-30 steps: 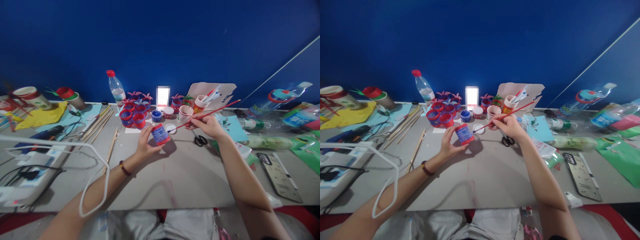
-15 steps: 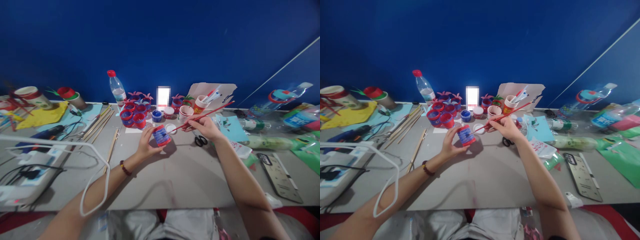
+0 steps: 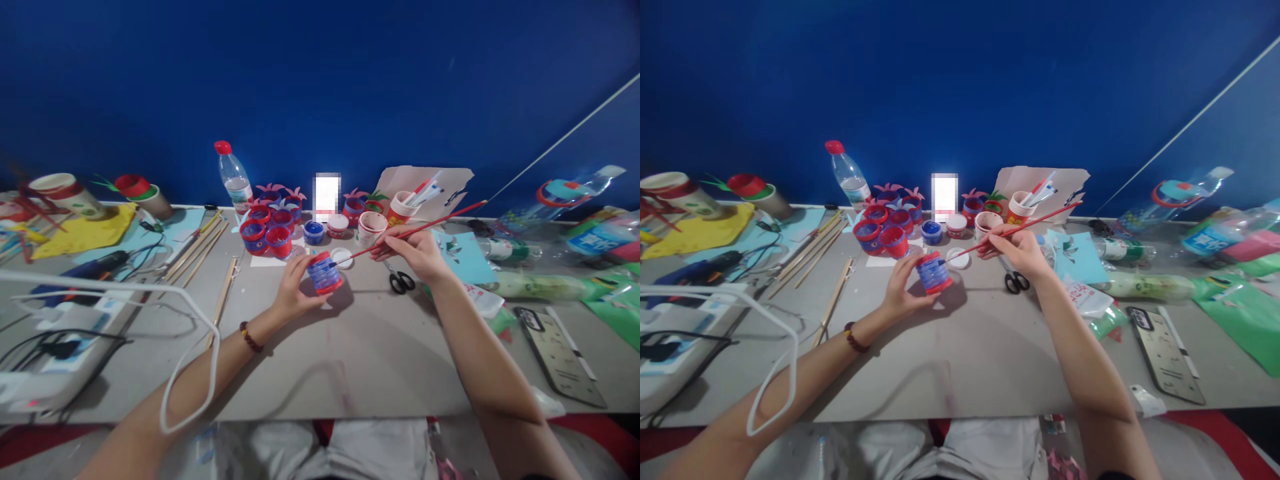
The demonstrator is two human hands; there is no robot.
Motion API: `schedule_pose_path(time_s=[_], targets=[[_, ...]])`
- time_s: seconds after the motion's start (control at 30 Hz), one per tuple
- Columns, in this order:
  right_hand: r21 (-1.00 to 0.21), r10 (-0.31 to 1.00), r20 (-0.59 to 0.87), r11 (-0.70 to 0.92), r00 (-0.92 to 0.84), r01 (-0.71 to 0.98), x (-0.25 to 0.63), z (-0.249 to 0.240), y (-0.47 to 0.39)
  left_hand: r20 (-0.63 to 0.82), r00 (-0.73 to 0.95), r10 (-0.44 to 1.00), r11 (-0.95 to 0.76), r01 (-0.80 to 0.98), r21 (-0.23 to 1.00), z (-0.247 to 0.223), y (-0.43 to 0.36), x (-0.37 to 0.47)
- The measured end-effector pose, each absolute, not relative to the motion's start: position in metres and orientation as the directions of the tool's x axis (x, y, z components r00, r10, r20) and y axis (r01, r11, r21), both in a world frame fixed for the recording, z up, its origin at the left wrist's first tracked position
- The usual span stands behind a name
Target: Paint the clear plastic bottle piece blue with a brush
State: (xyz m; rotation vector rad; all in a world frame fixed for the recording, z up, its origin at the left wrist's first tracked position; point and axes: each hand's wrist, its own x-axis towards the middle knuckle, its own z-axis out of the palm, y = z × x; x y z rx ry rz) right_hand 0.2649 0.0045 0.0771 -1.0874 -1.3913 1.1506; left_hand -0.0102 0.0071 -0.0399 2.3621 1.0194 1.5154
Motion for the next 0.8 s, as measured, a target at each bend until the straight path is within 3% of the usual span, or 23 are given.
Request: schedule_pose_path(time_s=[0.17, 0.57, 0.8], targets=[[-0.983, 0.972, 0.154, 0.169, -0.178, 0.067, 0.251, 0.078, -0.003, 0.748, 0.259, 0.611, -0.757, 0.469, 0.455, -0.040, 0.007, -0.009], [-0.958, 0.973, 0.225, 0.230, -0.049, 0.172, 0.256, 0.079, 0.001, 0.734, 0.252, 0.631, -0.740, 0.480, 0.471, -0.041, 0.007, -0.011], [-0.978, 0.978, 0.189, 0.196, -0.089, 0.067, 0.254, 0.082, -0.004, 0.714, 0.250, 0.654, -0.718, 0.503, 0.481, -0.040, 0.006, -0.008]])
